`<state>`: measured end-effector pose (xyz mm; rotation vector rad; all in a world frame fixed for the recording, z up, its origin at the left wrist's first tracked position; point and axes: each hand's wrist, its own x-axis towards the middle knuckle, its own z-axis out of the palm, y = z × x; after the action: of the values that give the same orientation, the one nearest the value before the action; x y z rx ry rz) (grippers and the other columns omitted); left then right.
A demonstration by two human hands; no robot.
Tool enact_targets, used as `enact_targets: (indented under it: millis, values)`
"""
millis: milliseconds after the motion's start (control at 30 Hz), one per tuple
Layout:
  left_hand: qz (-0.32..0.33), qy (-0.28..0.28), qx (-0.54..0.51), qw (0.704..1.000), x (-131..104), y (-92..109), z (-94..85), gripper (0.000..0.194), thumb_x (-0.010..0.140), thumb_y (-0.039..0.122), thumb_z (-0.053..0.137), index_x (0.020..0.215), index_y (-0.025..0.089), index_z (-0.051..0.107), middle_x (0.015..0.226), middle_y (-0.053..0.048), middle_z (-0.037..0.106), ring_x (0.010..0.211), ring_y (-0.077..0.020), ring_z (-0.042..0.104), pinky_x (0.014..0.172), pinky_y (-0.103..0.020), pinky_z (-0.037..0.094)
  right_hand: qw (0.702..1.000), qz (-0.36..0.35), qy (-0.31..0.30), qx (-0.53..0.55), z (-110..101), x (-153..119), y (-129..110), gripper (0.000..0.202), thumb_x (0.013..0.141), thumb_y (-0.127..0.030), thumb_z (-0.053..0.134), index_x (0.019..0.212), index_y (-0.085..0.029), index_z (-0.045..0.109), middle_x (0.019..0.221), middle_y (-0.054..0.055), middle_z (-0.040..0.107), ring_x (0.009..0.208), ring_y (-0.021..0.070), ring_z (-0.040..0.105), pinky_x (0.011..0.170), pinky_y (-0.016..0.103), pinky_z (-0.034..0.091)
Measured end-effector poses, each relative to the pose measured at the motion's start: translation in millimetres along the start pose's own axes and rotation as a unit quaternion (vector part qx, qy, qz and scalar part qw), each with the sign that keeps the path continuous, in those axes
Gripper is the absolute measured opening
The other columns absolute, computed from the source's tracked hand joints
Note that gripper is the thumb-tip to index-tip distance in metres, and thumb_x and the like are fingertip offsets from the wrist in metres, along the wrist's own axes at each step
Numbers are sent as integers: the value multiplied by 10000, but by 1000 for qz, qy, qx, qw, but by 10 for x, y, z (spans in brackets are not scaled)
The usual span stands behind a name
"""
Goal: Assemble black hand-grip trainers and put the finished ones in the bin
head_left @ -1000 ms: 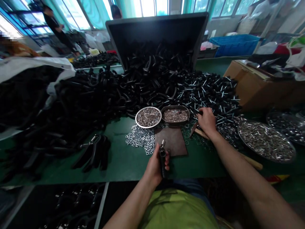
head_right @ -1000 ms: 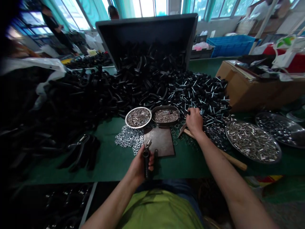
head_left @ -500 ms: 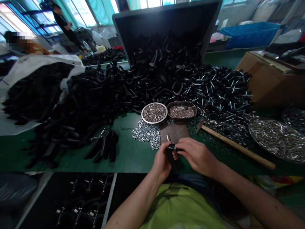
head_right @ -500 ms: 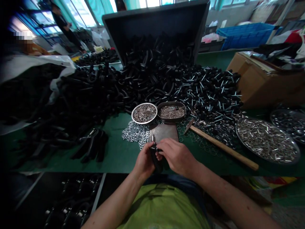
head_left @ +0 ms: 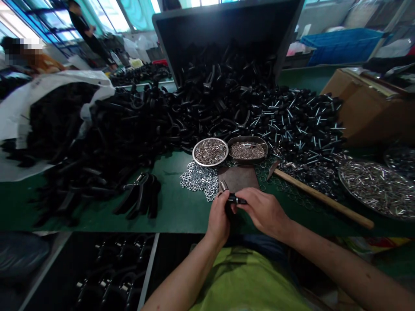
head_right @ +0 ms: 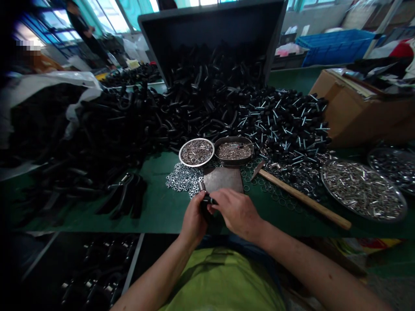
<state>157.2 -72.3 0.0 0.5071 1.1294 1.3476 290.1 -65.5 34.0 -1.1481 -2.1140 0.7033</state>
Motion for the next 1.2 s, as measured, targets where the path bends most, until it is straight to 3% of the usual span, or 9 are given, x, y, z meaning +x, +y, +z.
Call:
enact_targets:
  millis: [67,267,400,600,700,800,933,1067,1200]
  values:
    - [11,-20,14,1000,-18,30,-1,261,711,404,627,716,156,543,622,45,494,553,-83,446,542,-203,384,1000,-11,-5,-6,2,-24,-16,196,883,-277,465,1052,-197,524,925,81,658,865,192,611,758,324,457]
    - [2,-17,69,998,-55,96,23,303,744,451,581,678,163,514,567,52,472,515,-83,433,512,-200,371,974,169,-95,119,29,-30,-158,302,950,-347,325,1194,-204,429,560,-52,578,474,121,552,498,229,421]
    - [-9,-38,42,998,-73,119,50,312,734,459,591,663,171,493,521,59,462,471,-79,423,469,-196,362,996,80,-28,13,19,-33,-122,274,917,-310,431,1151,-200,520,884,46,665,784,155,630,685,266,473]
    - [-87,-76,1,993,-89,76,39,343,763,482,550,651,193,404,449,86,356,373,-60,306,349,-163,231,986,-122,-5,-117,35,-49,43,277,919,-278,397,1118,-215,580,924,89,651,855,210,598,754,366,472]
    - [-24,-67,74,995,-56,42,1,319,788,471,531,685,187,427,468,85,371,380,-58,322,356,-166,254,999,38,-14,28,70,-34,21,350,952,-350,279,1159,-208,524,716,32,622,633,157,595,611,306,489]
    - [8,-74,115,991,-15,33,-20,308,815,472,496,716,184,453,476,81,387,382,-63,332,360,-175,266,970,172,-57,165,96,-21,-26,418,959,-402,195,1240,-197,428,596,-20,571,467,128,533,488,265,462]
    - [5,-77,88,993,30,40,-27,307,828,481,464,720,197,419,483,82,379,388,-73,329,365,-187,268,990,97,11,99,91,-14,-26,334,872,-394,470,1156,-222,511,934,70,633,862,193,603,753,344,482]
    - [37,-93,156,983,103,55,-55,292,854,456,438,716,200,413,479,80,374,398,-80,332,381,-195,272,969,177,-20,173,80,17,21,311,903,-392,402,1141,-219,504,693,2,601,639,149,579,597,282,468]
    - [85,-92,243,962,182,83,-64,275,871,450,415,766,198,442,595,52,442,516,-99,434,497,-210,351,942,213,22,258,138,78,58,277,800,-384,581,1022,-225,540,756,-3,594,632,122,545,554,243,446]
